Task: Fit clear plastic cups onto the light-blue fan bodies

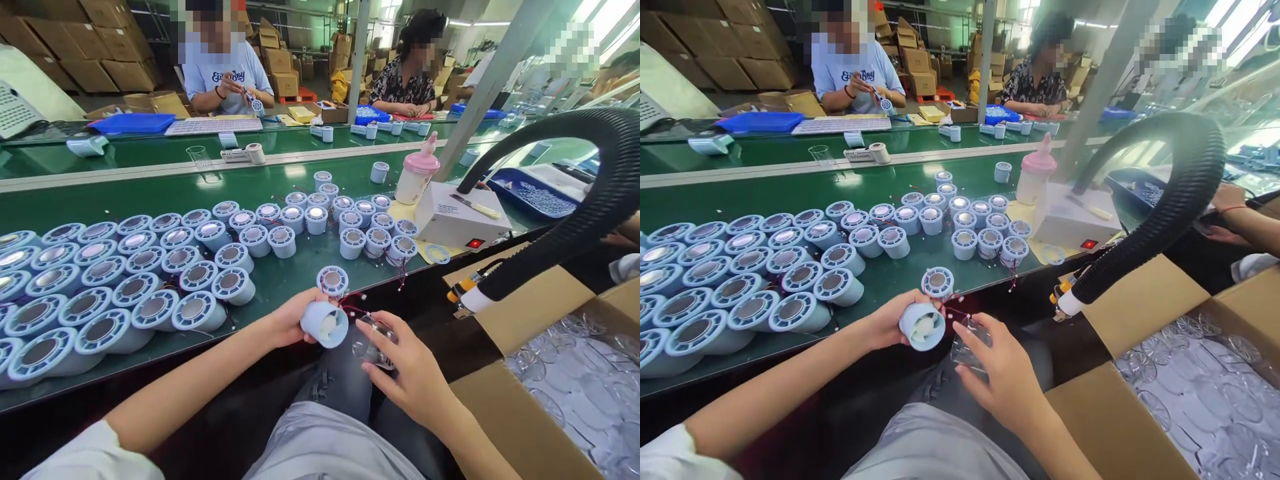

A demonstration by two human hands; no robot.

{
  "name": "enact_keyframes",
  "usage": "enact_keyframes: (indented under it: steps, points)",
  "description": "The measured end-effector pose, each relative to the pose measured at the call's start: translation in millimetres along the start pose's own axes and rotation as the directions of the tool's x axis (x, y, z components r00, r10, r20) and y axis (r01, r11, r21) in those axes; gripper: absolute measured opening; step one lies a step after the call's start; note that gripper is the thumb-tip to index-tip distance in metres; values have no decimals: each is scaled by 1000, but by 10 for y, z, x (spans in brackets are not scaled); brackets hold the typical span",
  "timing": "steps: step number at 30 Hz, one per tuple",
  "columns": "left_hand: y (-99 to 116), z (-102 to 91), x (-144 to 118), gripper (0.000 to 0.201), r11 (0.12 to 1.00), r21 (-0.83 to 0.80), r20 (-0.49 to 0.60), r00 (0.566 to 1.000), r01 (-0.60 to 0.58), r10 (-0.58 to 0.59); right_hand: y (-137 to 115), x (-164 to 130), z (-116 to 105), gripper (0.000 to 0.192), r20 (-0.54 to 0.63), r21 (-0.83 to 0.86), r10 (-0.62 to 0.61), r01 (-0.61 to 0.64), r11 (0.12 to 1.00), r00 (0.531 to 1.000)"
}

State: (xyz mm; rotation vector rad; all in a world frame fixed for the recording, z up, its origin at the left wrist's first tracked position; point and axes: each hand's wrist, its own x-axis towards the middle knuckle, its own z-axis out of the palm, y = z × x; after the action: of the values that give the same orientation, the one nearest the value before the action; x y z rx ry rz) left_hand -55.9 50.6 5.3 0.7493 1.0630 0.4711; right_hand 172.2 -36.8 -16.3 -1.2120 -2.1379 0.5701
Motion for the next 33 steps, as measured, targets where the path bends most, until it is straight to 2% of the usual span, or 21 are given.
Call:
enact_keyframes:
  steps: [3,5,8,10,12,14,16,19,20,23,26,28,29,31,33]
  points:
    - [75,-41,74,26,996,-47,-33,996,-79,78,-13,113,38,48,-17,-54,-24,24,998,1000]
    - [70,-47,56,28,995,-23,-23,995,-93,93,-8,137,50,48,-48,-108,-29,24,994,998]
    - [-33,5,-67,37,993,98,58,996,-73,68,-31,136,61,49,-78,-220,-85,66,973,993]
    - [-105,64,-165,44,973,215,133,990,-80,52,-74,139,68,50,-55,-316,-147,123,941,988]
    - [-138,126,-241,43,937,327,190,980,-120,59,-120,154,73,50,-18,-409,-169,147,901,985]
    - [-142,184,-288,30,893,409,216,971,-186,103,-144,169,72,48,5,-464,-125,113,879,992]
    - [-144,238,-314,16,766,566,214,952,-305,220,-137,166,59,41,19,-462,-55,58,885,998]
    - [-185,300,-330,18,439,784,257,873,-439,413,-94,121,12,28,69,-358,37,-10,934,997]
    - [-207,312,-328,18,375,799,281,843,-470,459,-83,99,-10,24,92,-289,67,-37,956,994]
    - [-279,310,-293,19,395,731,284,774,-557,566,-81,38,-86,17,137,-1,153,-155,988,979]
    - [-359,268,-214,47,440,667,254,739,-601,624,-107,0,-146,9,85,250,213,-227,941,973]
    - [-417,234,-146,66,434,635,275,713,-639,645,-117,-16,-161,16,29,329,248,-244,913,968]
    - [-443,219,-113,68,421,621,296,695,-661,655,-117,-24,-159,21,12,357,274,-260,897,962]
    - [-480,197,-60,66,399,592,357,672,-700,650,-107,-40,-142,25,-16,415,341,-304,857,940]
    - [-486,194,-36,65,414,557,421,674,-720,607,-86,-54,-118,26,-32,481,407,-343,807,913]
